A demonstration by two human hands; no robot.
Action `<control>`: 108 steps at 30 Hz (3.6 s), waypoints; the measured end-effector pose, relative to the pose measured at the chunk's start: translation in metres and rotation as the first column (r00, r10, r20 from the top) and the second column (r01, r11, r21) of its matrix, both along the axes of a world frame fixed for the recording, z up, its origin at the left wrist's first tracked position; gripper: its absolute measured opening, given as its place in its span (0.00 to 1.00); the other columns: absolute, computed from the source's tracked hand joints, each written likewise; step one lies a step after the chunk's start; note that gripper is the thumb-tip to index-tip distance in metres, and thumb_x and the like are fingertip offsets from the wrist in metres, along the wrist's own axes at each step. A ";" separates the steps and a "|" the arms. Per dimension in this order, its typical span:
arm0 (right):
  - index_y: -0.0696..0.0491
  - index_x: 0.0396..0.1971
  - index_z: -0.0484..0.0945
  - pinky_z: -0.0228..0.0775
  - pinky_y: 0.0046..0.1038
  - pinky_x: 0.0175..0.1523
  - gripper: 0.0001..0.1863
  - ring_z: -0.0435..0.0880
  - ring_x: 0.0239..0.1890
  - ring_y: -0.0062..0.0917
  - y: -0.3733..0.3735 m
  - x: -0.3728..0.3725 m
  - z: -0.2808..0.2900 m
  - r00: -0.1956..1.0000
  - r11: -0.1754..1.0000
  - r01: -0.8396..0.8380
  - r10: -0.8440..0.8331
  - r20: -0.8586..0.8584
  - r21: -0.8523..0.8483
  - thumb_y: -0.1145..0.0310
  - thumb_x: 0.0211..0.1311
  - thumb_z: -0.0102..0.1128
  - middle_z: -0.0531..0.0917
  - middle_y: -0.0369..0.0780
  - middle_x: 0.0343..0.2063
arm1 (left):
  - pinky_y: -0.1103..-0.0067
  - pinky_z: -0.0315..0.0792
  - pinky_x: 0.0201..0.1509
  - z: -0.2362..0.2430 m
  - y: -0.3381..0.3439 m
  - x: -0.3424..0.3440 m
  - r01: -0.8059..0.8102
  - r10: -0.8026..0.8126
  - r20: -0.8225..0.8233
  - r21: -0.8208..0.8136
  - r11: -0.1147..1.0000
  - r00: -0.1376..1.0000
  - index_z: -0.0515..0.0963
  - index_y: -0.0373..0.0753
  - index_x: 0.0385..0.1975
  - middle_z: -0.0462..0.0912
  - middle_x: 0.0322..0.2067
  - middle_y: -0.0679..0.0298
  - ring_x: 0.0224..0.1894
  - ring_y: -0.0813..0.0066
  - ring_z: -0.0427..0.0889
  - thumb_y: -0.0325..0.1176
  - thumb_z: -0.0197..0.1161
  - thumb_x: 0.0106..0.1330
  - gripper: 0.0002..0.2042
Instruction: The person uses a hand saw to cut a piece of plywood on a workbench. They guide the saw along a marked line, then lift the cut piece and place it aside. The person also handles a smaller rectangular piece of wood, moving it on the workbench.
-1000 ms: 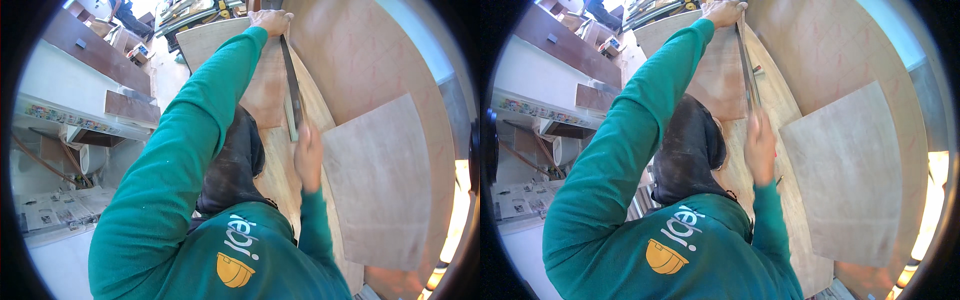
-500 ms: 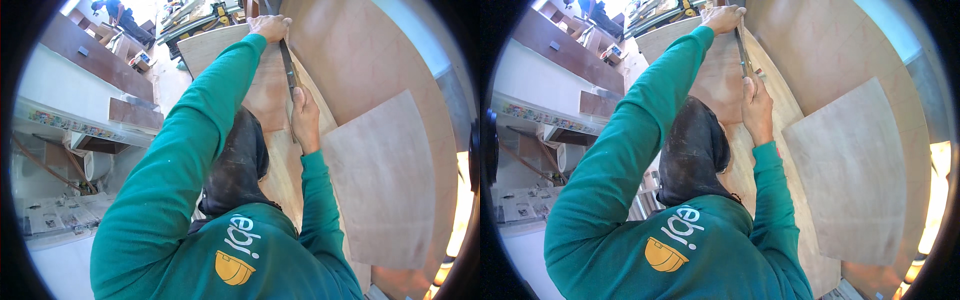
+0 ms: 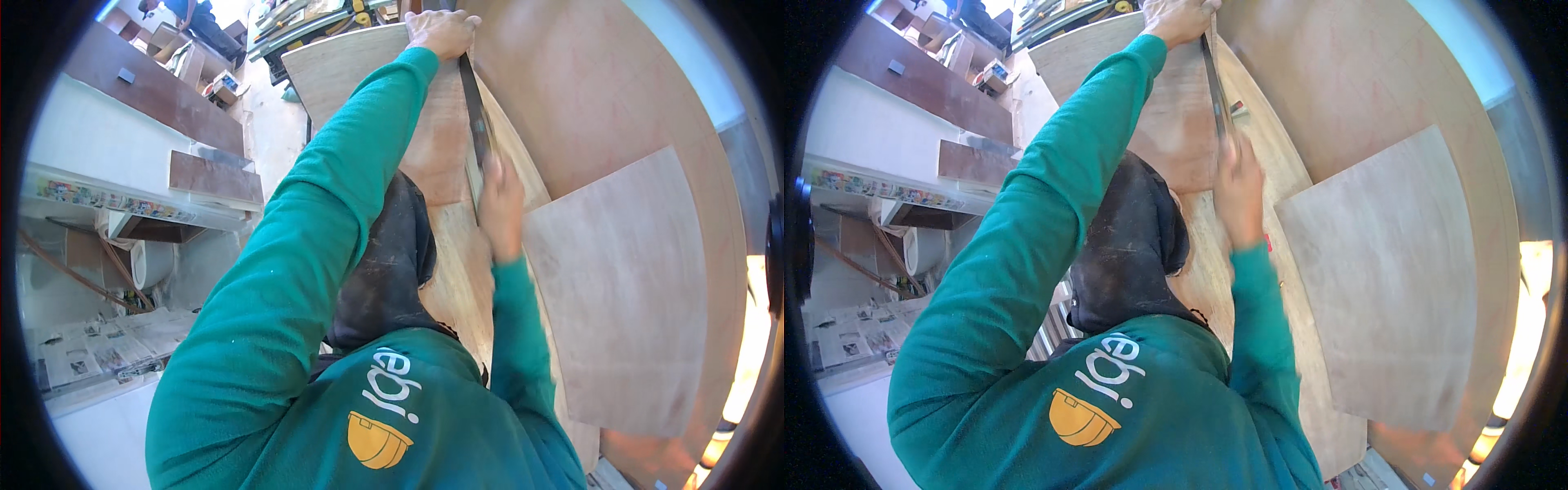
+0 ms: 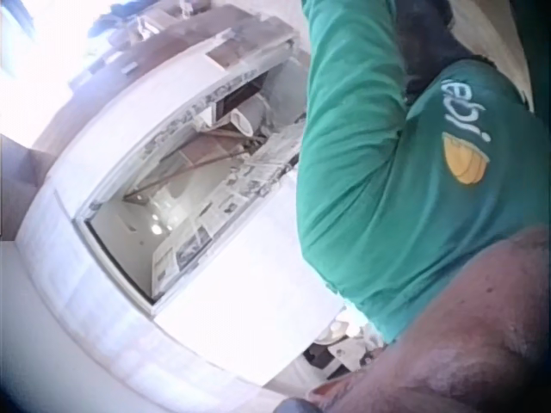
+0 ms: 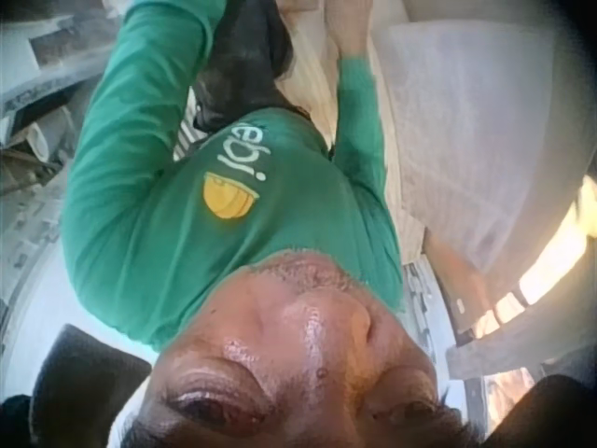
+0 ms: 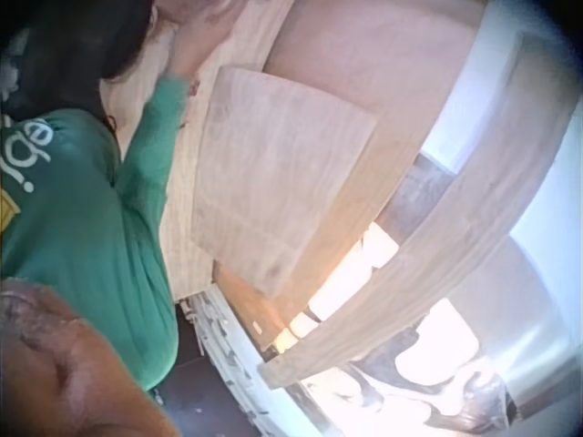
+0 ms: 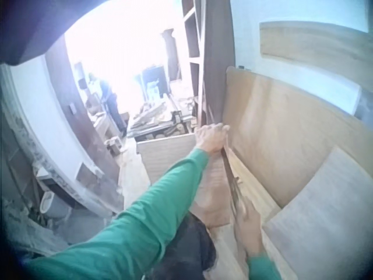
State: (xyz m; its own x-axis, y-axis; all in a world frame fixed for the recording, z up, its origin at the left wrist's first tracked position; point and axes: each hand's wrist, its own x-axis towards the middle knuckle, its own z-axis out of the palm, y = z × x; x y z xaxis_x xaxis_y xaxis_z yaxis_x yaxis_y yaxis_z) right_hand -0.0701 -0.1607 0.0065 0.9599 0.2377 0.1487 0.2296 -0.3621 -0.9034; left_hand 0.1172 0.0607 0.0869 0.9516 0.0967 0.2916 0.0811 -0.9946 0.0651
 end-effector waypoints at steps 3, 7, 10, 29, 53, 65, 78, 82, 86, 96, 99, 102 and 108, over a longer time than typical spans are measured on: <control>0.61 0.61 0.75 0.74 0.41 0.56 0.24 0.86 0.50 0.49 0.021 0.038 0.015 0.996 0.998 0.044 -0.046 0.076 0.035 0.56 0.81 0.48 0.85 0.58 0.45 | 0.44 0.63 0.64 0.003 -0.003 0.006 0.017 -0.017 -0.008 0.023 1.000 1.000 0.78 0.69 0.62 0.83 0.59 0.75 0.61 0.61 0.82 0.44 0.44 0.79 0.19; 0.61 0.65 0.72 0.73 0.40 0.59 0.26 0.85 0.54 0.48 -0.017 -0.030 0.000 1.000 1.000 0.025 -0.025 0.011 0.015 0.56 0.81 0.46 0.83 0.59 0.51 | 0.43 0.63 0.63 -0.013 0.015 0.013 0.004 -0.005 0.045 0.027 1.000 0.999 0.77 0.70 0.63 0.83 0.59 0.75 0.61 0.60 0.82 0.44 0.44 0.79 0.19; 0.65 0.67 0.70 0.68 0.37 0.69 0.25 0.80 0.65 0.45 -0.093 -0.132 -0.016 0.998 0.992 -0.001 -0.007 -0.064 -0.127 0.64 0.80 0.45 0.81 0.56 0.59 | 0.47 0.67 0.56 -0.025 0.021 0.019 0.039 -0.045 0.159 0.041 0.998 0.986 0.78 0.63 0.52 0.84 0.49 0.72 0.53 0.59 0.85 0.45 0.45 0.78 0.13; 0.63 0.64 0.74 0.69 0.34 0.45 0.26 0.78 0.41 0.34 -0.095 -0.135 -0.027 0.996 0.990 0.037 -0.047 -0.074 -0.138 0.57 0.81 0.45 0.81 0.49 0.44 | 0.48 0.68 0.58 -0.023 0.029 0.020 0.001 0.004 0.159 -0.030 1.000 0.987 0.83 0.60 0.50 0.88 0.48 0.65 0.51 0.56 0.87 0.49 0.44 0.77 0.17; 0.65 0.65 0.73 0.70 0.38 0.64 0.25 0.82 0.60 0.43 -0.095 -0.119 -0.009 0.965 0.995 0.052 -0.072 -0.252 -0.083 0.61 0.81 0.46 0.83 0.57 0.56 | 0.48 0.72 0.49 -0.023 0.018 0.022 0.063 -0.072 0.293 0.041 0.997 0.953 0.84 0.57 0.42 0.88 0.42 0.63 0.43 0.56 0.88 0.47 0.46 0.76 0.16; 0.62 0.64 0.74 0.73 0.38 0.57 0.24 0.85 0.47 0.40 -0.054 -0.070 -0.011 0.991 0.999 0.003 -0.009 -0.135 -0.043 0.60 0.81 0.45 0.85 0.55 0.47 | 0.48 0.73 0.46 -0.029 0.033 0.023 0.085 -0.117 0.286 0.124 0.989 0.951 0.81 0.54 0.41 0.88 0.41 0.65 0.41 0.56 0.89 0.45 0.45 0.76 0.14; 0.61 0.58 0.76 0.74 0.37 0.50 0.23 0.83 0.37 0.39 0.017 0.038 0.003 0.998 0.998 0.028 -0.031 0.045 0.056 0.56 0.81 0.48 0.84 0.52 0.36 | 0.51 0.76 0.47 -0.030 0.024 0.045 0.110 -0.131 0.353 0.079 0.991 0.926 0.84 0.56 0.40 0.88 0.39 0.65 0.43 0.58 0.89 0.47 0.46 0.77 0.15; 0.63 0.54 0.77 0.71 0.32 0.48 0.22 0.76 0.38 0.28 -0.021 -0.037 -0.014 0.997 0.998 0.043 -0.046 0.055 0.041 0.58 0.82 0.45 0.78 0.41 0.33 | 0.52 0.77 0.46 -0.028 0.028 0.036 0.094 -0.117 0.242 0.107 0.990 0.963 0.84 0.56 0.41 0.88 0.41 0.65 0.45 0.58 0.88 0.46 0.46 0.77 0.15; 0.64 0.65 0.73 0.71 0.34 0.55 0.25 0.82 0.49 0.35 -0.099 -0.149 -0.015 0.975 0.998 0.052 -0.060 -0.215 -0.047 0.60 0.81 0.45 0.82 0.50 0.47 | 0.51 0.76 0.48 -0.028 0.030 0.027 0.069 -0.092 0.262 0.096 0.993 0.961 0.84 0.56 0.42 0.88 0.42 0.64 0.46 0.58 0.88 0.46 0.46 0.77 0.15; 0.62 0.55 0.77 0.73 0.36 0.50 0.22 0.80 0.39 0.39 0.017 0.036 -0.002 0.997 0.998 0.039 -0.043 0.065 0.057 0.57 0.82 0.46 0.82 0.51 0.36 | 0.51 0.76 0.52 -0.009 0.013 0.028 0.126 -0.130 0.229 0.033 0.992 0.965 0.83 0.55 0.45 0.88 0.47 0.62 0.47 0.54 0.88 0.46 0.47 0.76 0.15; 0.59 0.61 0.75 0.75 0.38 0.52 0.22 0.85 0.43 0.47 -0.002 -0.002 0.004 0.999 1.000 0.011 -0.012 -0.031 -0.012 0.58 0.81 0.47 0.85 0.55 0.42 | 0.53 0.77 0.51 -0.025 0.030 0.037 0.126 -0.143 0.207 0.089 0.988 0.968 0.82 0.54 0.44 0.87 0.45 0.61 0.48 0.55 0.88 0.45 0.47 0.75 0.14; 0.62 0.67 0.71 0.73 0.36 0.62 0.24 0.85 0.57 0.47 -0.070 -0.096 -0.038 1.000 0.980 -0.002 -0.001 -0.015 -0.200 0.63 0.81 0.45 0.83 0.54 0.56 | 0.56 0.79 0.49 -0.036 0.040 0.041 0.105 -0.125 0.206 0.105 0.989 0.971 0.81 0.53 0.43 0.87 0.42 0.62 0.48 0.56 0.88 0.43 0.48 0.75 0.12; 0.66 0.65 0.71 0.70 0.41 0.66 0.25 0.82 0.61 0.47 -0.087 -0.124 -0.016 0.975 0.991 0.028 -0.055 -0.214 -0.129 0.63 0.81 0.44 0.81 0.58 0.58 | 0.53 0.76 0.49 -0.028 0.023 0.025 0.108 -0.152 0.296 0.159 0.981 0.943 0.81 0.54 0.42 0.87 0.40 0.63 0.46 0.57 0.88 0.44 0.50 0.74 0.11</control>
